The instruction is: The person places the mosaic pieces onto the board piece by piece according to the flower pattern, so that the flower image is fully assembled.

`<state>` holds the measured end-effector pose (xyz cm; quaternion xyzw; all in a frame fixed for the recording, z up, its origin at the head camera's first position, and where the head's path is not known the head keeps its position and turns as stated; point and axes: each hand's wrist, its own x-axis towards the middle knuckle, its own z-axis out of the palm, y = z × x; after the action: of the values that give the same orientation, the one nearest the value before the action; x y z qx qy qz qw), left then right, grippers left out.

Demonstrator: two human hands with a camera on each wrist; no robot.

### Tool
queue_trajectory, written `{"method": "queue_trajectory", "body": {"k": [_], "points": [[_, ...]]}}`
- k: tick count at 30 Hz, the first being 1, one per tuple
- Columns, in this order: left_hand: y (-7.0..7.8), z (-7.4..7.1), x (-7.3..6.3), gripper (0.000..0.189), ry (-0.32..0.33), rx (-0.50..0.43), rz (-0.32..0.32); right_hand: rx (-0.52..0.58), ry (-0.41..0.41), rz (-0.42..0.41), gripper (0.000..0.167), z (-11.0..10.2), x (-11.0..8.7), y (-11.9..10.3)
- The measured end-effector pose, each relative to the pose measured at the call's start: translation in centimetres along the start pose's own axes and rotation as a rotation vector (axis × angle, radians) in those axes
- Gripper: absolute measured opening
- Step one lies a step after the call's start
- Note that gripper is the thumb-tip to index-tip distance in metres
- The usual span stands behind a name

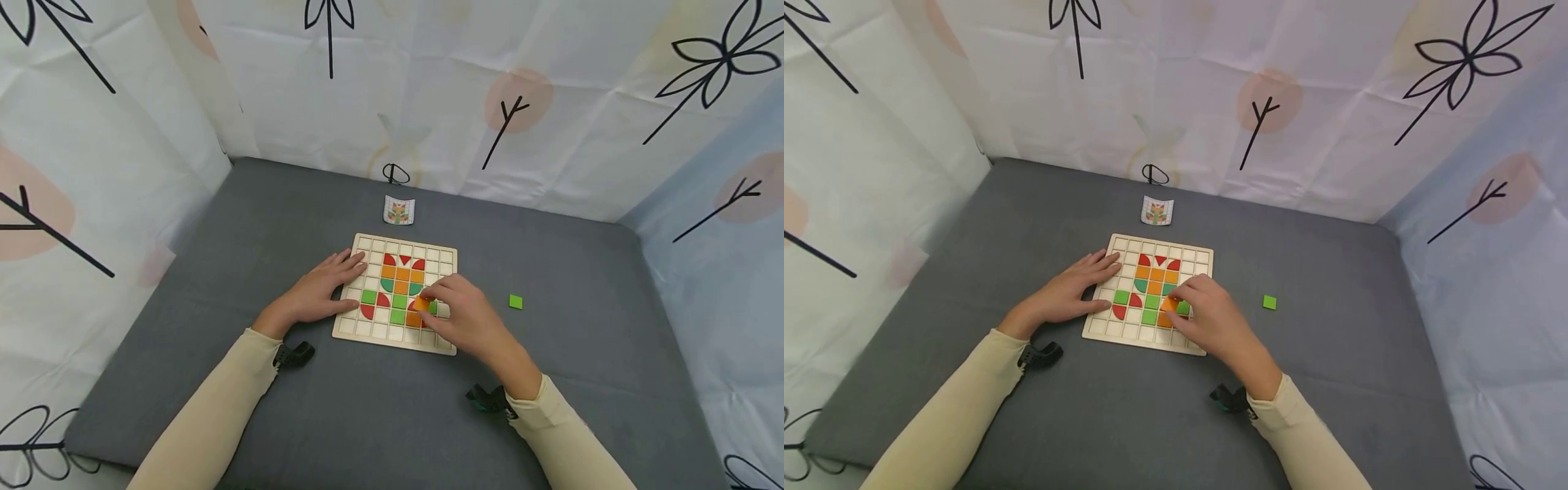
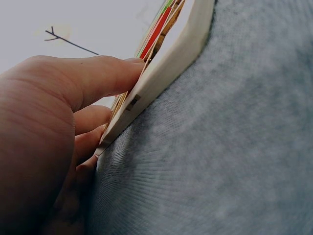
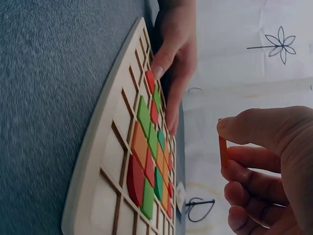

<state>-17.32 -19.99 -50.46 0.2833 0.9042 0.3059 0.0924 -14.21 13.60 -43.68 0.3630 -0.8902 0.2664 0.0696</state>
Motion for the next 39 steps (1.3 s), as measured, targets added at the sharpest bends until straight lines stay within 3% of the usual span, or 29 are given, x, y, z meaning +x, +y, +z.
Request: {"method": "queue_trajectory", "body": {"k": [11,25,39], "points": [[0.2,-0.1,-0.2,0.082,-0.002,-0.010,-0.010,0.012,-0.062,-0.054,0.021,2.7,1.6,-1.0],[0.0,0.1,-0.2,0.082,0.009,-0.003,0.000,-0.030,-0.174,-0.043,0.021,5.4,3.0,-1.1],[0.0,0.0,-0.1,0.082,0.006,0.000,0.002,-0.051,-0.169,-0.077,0.020,6.1,3.4,-1.5]]}}
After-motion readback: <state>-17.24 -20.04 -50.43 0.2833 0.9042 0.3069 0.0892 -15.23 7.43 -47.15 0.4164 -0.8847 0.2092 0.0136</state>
